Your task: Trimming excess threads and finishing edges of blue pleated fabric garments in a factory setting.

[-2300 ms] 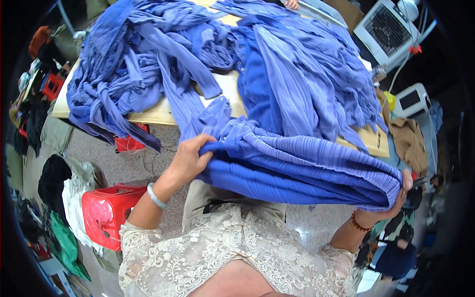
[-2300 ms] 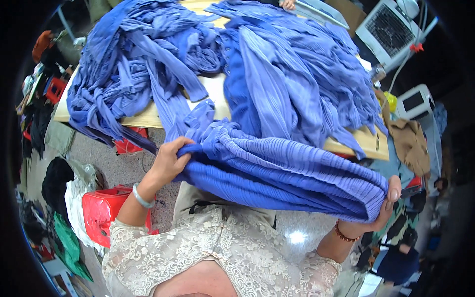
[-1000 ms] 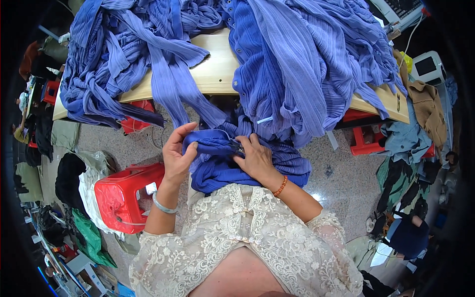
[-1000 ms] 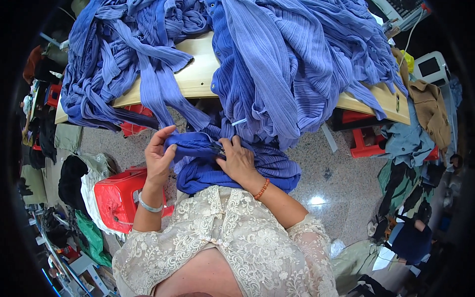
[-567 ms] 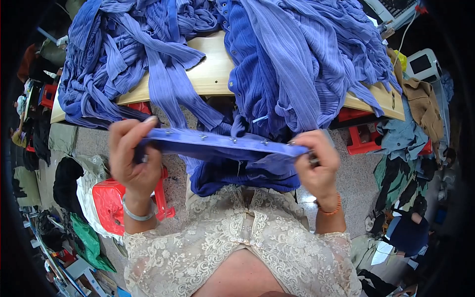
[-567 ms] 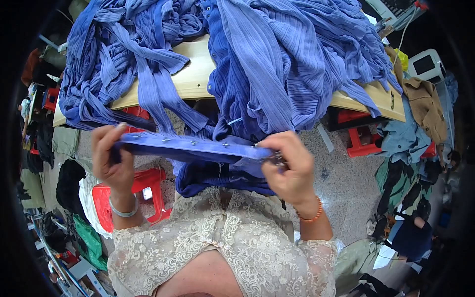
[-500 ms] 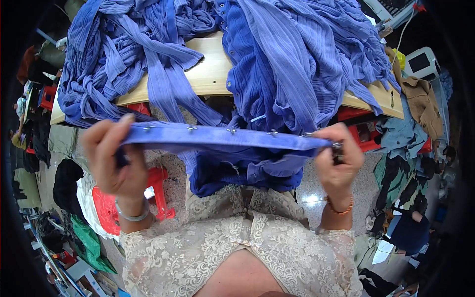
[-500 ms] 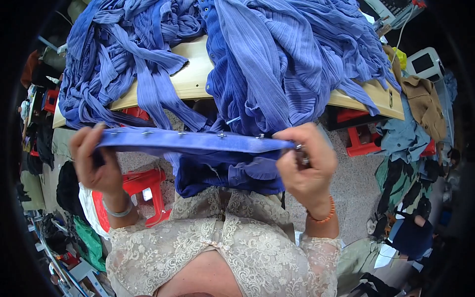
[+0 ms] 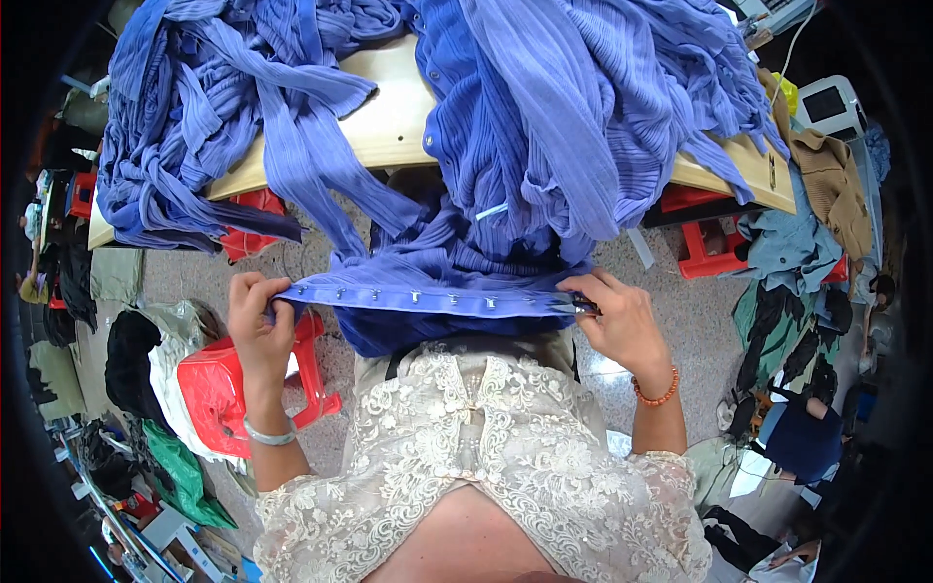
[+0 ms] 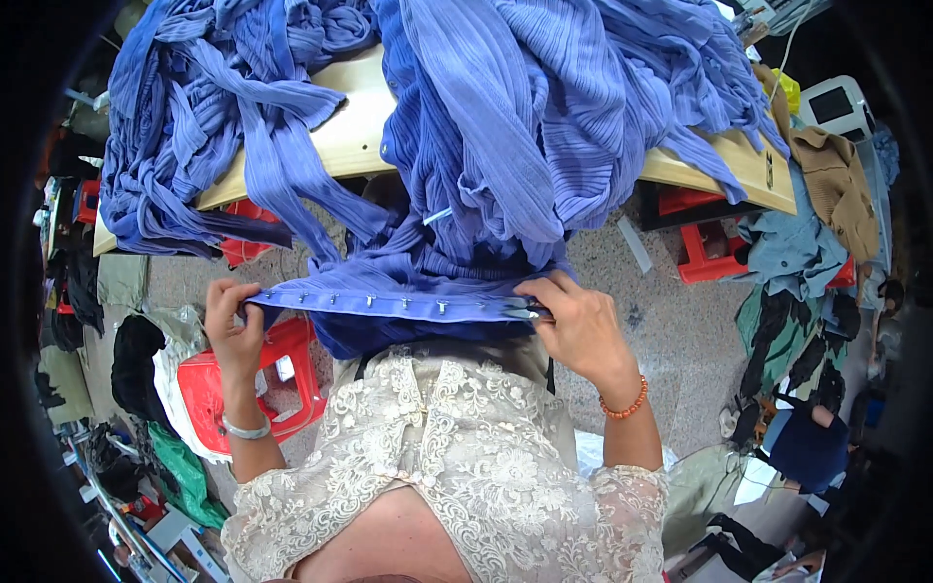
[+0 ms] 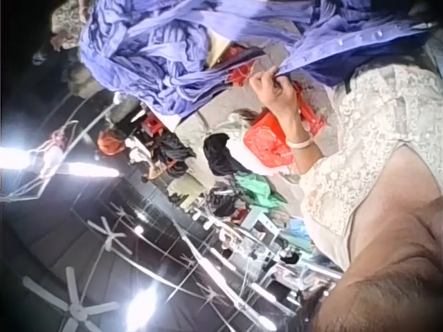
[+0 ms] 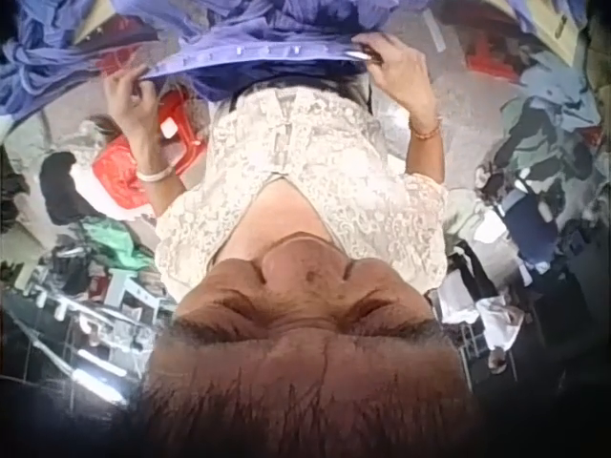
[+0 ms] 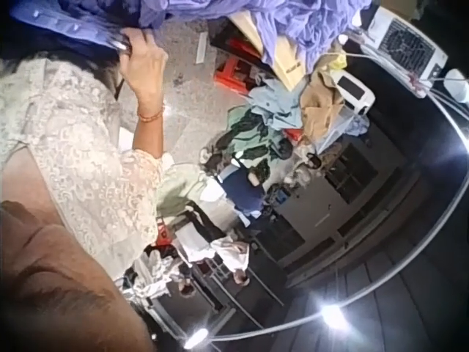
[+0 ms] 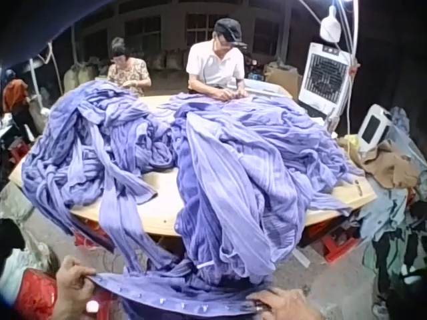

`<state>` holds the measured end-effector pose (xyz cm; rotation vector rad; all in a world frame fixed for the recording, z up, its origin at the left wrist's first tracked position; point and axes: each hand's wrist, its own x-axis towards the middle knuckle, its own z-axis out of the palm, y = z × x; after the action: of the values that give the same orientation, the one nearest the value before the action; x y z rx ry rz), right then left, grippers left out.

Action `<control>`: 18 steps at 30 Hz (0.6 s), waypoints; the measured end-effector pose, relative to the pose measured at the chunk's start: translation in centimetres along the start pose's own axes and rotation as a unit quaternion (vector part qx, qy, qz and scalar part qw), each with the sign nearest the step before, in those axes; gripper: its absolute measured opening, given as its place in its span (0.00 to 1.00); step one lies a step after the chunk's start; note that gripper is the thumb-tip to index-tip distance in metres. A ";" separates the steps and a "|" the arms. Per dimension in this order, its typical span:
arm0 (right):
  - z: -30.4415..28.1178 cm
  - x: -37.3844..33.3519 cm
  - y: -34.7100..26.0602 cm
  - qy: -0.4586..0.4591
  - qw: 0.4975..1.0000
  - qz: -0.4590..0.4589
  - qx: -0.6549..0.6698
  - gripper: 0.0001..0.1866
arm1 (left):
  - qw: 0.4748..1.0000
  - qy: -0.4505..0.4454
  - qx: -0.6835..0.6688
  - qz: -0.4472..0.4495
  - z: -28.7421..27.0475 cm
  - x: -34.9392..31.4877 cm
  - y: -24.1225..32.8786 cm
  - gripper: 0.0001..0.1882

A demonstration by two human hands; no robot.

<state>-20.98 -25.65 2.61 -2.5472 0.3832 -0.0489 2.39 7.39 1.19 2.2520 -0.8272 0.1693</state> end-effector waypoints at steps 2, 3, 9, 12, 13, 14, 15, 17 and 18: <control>1.3 -0.8 2.0 0.020 0.999 0.020 0.045 0.18 | 1.000 -0.014 0.015 -0.024 0.9 -0.8 -1.2 0.11; 1.3 -1.1 2.5 0.019 0.997 0.023 0.069 0.18 | 0.999 -0.037 -0.005 -0.032 1.1 -1.0 -1.8 0.11; 0.7 -2.2 5.8 0.053 0.987 0.096 0.118 0.18 | 0.988 -0.089 -0.085 -0.093 1.8 -1.1 -3.4 0.09; 0.8 -2.9 6.5 0.081 0.984 0.096 0.128 0.18 | 0.990 -0.091 -0.086 -0.057 2.2 -1.5 -3.5 0.09; 0.8 -3.3 6.7 0.080 0.984 0.096 0.129 0.18 | 0.990 -0.091 -0.086 -0.058 2.3 -1.8 -3.8 0.09; 0.8 -3.6 6.9 0.061 0.983 0.115 0.127 0.18 | 0.988 -0.104 -0.094 -0.066 2.5 -2.2 -4.4 0.09; 0.8 -3.9 7.1 0.042 0.982 0.133 0.125 0.18 | 0.985 -0.116 -0.103 -0.073 2.6 -2.6 -4.9 0.09; 1.1 -4.2 7.4 0.032 0.982 0.142 0.120 0.17 | 0.985 -0.112 -0.102 -0.082 2.9 -2.9 -5.7 0.08; 1.2 -4.4 7.6 0.021 0.982 0.149 0.116 0.17 | 0.985 -0.107 -0.100 -0.091 3.0 -3.0 -6.1 0.07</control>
<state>-27.07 -29.91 -2.31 -2.2388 0.7277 -0.0331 3.39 10.20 -5.59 2.1638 -0.7081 -0.2345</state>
